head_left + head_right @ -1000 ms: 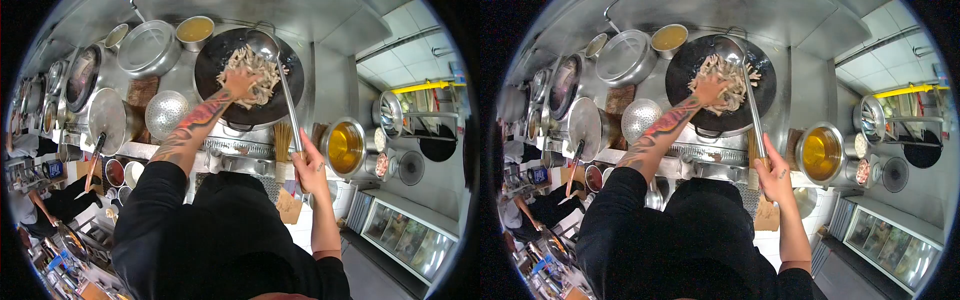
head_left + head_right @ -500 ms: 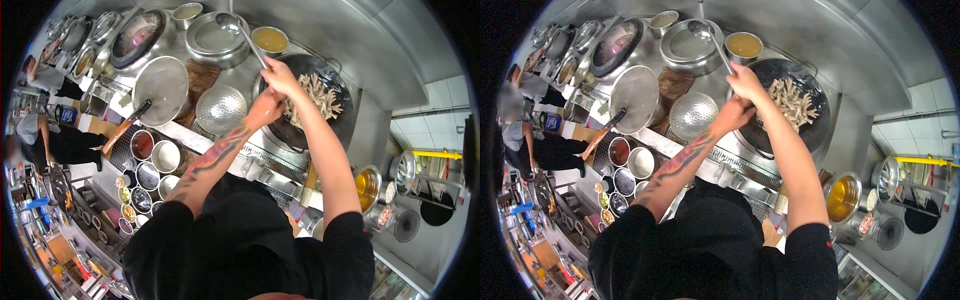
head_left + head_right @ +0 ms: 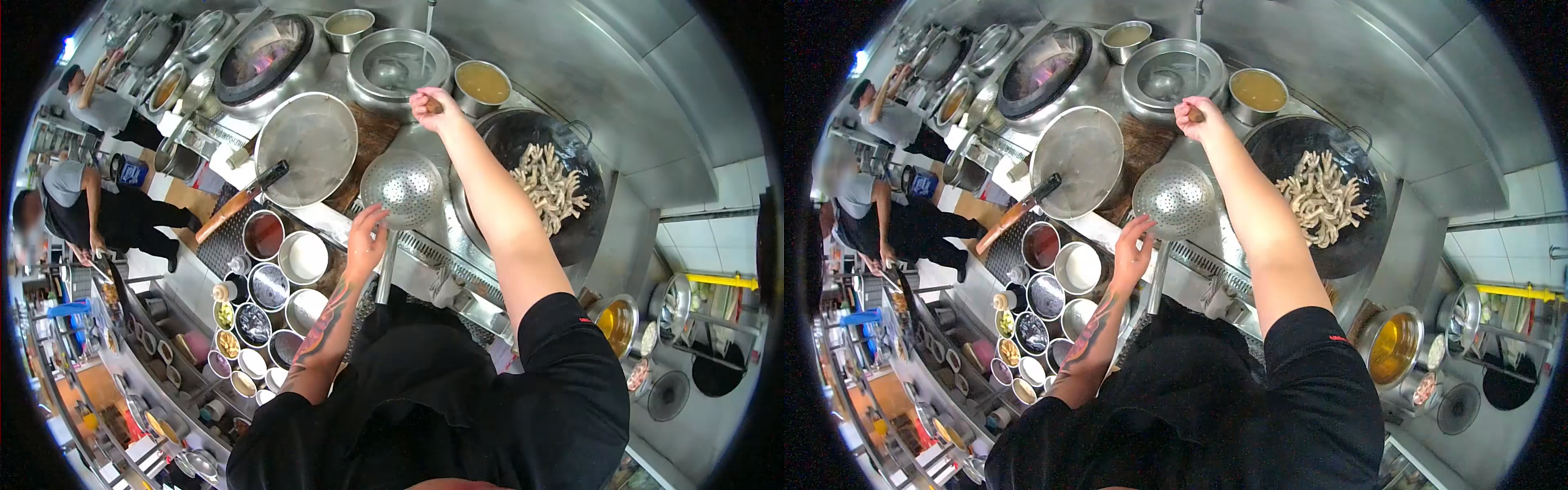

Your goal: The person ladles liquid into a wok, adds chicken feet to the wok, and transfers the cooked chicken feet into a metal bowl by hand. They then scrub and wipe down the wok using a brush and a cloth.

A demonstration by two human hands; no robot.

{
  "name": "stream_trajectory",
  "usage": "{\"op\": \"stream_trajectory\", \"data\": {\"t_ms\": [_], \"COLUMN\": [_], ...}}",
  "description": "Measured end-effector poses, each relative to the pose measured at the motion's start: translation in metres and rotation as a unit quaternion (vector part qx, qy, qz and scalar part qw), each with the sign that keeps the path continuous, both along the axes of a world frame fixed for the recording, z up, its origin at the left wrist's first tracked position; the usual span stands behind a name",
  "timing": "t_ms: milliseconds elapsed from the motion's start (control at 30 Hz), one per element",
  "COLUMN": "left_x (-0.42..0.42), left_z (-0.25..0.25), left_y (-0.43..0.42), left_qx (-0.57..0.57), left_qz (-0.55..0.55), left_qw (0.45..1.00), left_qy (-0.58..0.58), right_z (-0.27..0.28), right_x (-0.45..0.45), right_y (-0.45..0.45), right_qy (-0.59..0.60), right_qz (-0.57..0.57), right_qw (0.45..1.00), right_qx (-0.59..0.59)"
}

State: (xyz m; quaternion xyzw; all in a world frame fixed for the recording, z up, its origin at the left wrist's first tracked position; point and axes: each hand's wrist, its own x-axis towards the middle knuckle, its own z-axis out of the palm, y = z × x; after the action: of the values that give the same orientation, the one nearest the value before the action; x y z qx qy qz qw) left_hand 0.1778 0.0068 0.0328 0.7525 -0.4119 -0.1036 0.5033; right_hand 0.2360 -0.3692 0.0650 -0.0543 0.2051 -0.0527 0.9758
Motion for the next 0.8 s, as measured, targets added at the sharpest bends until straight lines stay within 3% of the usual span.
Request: {"op": "stream_trajectory", "data": {"t_ms": [67,267,367,533,633,767,800], "left_x": [0.002,0.016,0.017,0.019,-0.027,-0.107,-0.122], "left_z": [-0.005,-0.005,0.01,0.017,0.061,0.062,0.048], "left_y": [-0.001,-0.033,-0.053,-0.124,-0.18,-0.25,-0.268], "left_qx": [0.003,-0.051,0.002,-0.039,-0.087,-0.062,-0.064], "left_qz": [-0.002,-0.007,0.02,-0.017,-0.148,-0.357,-0.365], "left_qw": [0.999,0.996,1.0,0.997,0.983,0.922,0.919], "left_qy": [0.031,-0.077,-0.006,-0.061,-0.069,-0.134,-0.131], "right_z": [0.008,0.064,0.113,0.204,0.251,0.289,0.292], "right_x": [-0.02,-0.105,-0.161,-0.273,-0.343,-0.422,-0.441], "right_y": [0.007,0.03,0.046,0.081,0.109,0.146,0.152], "right_qy": [-0.031,-0.094,-0.124,-0.138,-0.096,-0.032,-0.005], "right_qz": [0.002,0.009,0.01,-0.009,-0.068,-0.131,-0.148], "right_qw": [0.999,0.994,0.991,0.988,0.99,0.988,0.987], "right_qx": [0.014,0.056,0.044,0.065,0.079,0.074,0.062]}}
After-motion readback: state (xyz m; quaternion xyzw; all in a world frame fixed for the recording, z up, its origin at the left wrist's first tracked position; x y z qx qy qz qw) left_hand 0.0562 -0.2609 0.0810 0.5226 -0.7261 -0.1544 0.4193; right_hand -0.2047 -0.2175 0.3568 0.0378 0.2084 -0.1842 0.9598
